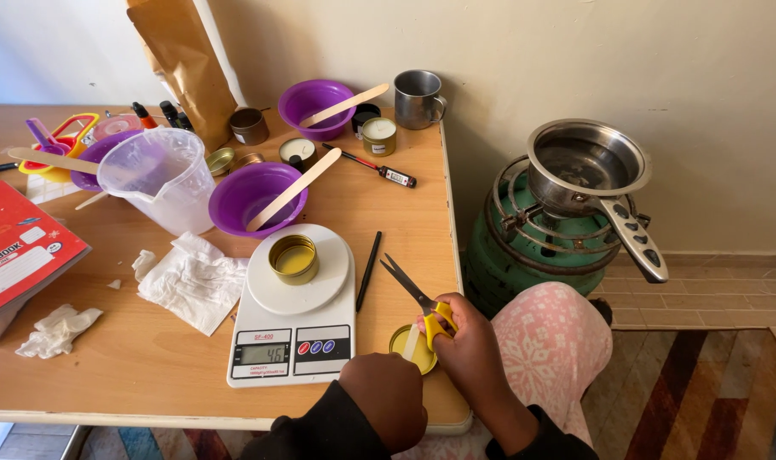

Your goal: Preparing candle making materials by cutting tape, weighing a bowl on a digital scale, and measuring out green powder.

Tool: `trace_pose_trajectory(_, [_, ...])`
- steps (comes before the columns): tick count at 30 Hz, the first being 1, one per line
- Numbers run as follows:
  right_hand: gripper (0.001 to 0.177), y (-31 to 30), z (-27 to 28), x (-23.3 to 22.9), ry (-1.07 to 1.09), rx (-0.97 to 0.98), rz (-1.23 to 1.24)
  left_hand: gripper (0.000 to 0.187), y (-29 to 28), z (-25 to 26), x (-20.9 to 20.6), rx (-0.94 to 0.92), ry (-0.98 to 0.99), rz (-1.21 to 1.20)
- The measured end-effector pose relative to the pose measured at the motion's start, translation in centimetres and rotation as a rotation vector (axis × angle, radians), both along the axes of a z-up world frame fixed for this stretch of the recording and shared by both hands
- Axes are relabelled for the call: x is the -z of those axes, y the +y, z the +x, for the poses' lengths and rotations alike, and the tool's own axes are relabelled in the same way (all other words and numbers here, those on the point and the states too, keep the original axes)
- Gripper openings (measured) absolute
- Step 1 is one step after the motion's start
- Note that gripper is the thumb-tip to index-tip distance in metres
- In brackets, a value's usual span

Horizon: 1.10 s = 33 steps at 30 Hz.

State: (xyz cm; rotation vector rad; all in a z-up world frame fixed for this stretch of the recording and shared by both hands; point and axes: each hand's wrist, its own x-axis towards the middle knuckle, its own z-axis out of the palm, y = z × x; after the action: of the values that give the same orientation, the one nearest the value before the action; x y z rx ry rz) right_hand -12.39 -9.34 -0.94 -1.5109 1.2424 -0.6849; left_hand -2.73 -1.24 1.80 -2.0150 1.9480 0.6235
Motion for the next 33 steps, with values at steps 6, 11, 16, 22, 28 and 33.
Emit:
trace_pose_trajectory(6, [0.025,-0.6,-0.2,1.9,-0.037,0.0,-0.042,0.039,0.7,1.6,0.0,-0.086,0.063,-0.053])
trace_pose_trajectory(11, [0.022,-0.8,-0.4,2.6,-0.017,-0.008,-0.107,0.035,2.8,5.3,1.9,-0.289,0.311,-0.028])
trace_pose_trajectory(16, [0.02,-0.7,-0.2,2.3,0.029,-0.005,-0.085,0.023,4.5,6.4,1.3,-0.6,0.471,-0.053])
trace_pose_trajectory(22, [0.026,-0.6,-0.1,1.9,-0.107,-0.009,-0.079,0.012,5.1,5.9,1.1,-0.994,0.772,-0.139])
trace_pose_trajectory(28, [0.027,-0.3,-1.0,1.4,-0.189,-0.045,0.011,0.017,4.7,4.9,2.4,-0.957,0.548,-0.224])
trace_pose_trajectory(33, [0.028,1.0,-5.1,-0.8,-0.283,-0.157,0.109,0.019,4.5,5.2,5.4,-0.699,0.439,-0.313])
